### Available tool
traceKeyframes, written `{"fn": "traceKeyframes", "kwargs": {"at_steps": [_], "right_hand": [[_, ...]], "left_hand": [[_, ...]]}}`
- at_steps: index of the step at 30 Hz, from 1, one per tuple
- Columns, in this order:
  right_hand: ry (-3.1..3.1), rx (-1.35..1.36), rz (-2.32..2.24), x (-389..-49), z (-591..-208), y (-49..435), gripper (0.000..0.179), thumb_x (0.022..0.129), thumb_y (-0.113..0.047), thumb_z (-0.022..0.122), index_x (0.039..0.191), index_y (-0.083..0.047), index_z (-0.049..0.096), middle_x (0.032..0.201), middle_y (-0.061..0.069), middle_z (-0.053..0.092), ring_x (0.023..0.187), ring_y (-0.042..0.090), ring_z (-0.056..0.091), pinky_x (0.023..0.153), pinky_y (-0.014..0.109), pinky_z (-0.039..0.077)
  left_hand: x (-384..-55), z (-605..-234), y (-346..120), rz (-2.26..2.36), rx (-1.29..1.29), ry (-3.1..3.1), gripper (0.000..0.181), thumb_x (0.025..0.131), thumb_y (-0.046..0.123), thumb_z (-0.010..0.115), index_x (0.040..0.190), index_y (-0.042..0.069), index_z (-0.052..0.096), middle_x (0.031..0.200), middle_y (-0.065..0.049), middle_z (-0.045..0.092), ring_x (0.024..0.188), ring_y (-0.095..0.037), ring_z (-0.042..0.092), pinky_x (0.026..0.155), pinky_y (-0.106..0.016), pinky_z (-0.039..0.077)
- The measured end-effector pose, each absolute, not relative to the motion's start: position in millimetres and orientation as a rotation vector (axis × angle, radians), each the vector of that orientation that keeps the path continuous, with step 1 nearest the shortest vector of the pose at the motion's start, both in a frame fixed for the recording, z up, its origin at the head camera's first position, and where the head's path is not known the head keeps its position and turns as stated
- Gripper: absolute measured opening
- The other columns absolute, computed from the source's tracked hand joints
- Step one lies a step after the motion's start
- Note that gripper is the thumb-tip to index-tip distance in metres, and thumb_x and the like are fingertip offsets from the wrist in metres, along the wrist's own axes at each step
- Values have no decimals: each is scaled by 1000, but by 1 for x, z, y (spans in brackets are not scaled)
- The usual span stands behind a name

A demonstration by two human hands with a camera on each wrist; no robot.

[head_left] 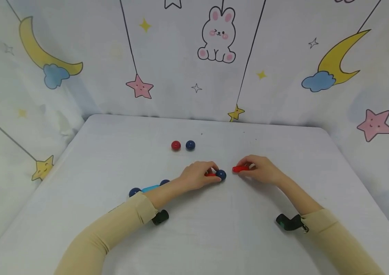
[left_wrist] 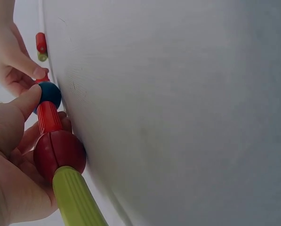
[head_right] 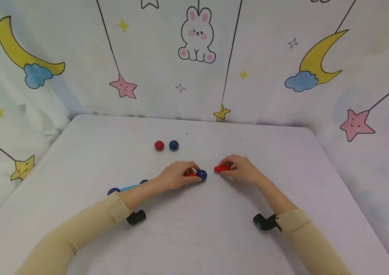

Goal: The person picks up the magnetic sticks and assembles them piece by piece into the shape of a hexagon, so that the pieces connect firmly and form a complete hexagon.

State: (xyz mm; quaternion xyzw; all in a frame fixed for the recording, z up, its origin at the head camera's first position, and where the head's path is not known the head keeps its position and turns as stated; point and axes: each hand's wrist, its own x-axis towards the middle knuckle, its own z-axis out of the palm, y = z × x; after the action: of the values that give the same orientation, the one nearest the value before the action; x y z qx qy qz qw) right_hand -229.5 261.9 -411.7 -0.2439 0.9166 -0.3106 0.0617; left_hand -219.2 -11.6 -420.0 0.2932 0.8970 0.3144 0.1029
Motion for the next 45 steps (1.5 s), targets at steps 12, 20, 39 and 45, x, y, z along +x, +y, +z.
{"fn": "traceKeyframes", "kwargs": {"at_steps": [12,20,39,45], "right_hand": [[2661,-933,-958,-224,-410,234,23,85,-6,75,106,-7,67,100,3,66,91,21,60,79,33,55],[2616,-911,-1017,-222,-412,228,24,85,-6,74,109,-7,66,102,2,66,96,21,61,83,35,55],[2555,-818,-1074,-234,-410,208,21,92,-19,69,111,-10,68,100,-1,65,95,17,60,89,37,52],[2595,-632,-1122,-261,-413,182,28,95,-27,64,119,-13,65,114,2,65,106,22,58,90,43,49]], "left_hand": [[-218,-420,-19,942,879,2641,34,91,33,69,118,13,65,90,2,66,77,-11,57,67,-23,47],[-215,-417,-21,898,845,2686,45,89,40,70,123,12,63,103,0,64,87,-12,56,71,-24,47],[-217,-415,-18,802,863,2764,23,90,36,71,101,16,70,90,5,64,82,-12,56,68,-27,47],[-216,-416,-28,818,853,2774,22,89,34,71,99,15,70,88,5,63,80,-13,55,67,-27,47]]}}
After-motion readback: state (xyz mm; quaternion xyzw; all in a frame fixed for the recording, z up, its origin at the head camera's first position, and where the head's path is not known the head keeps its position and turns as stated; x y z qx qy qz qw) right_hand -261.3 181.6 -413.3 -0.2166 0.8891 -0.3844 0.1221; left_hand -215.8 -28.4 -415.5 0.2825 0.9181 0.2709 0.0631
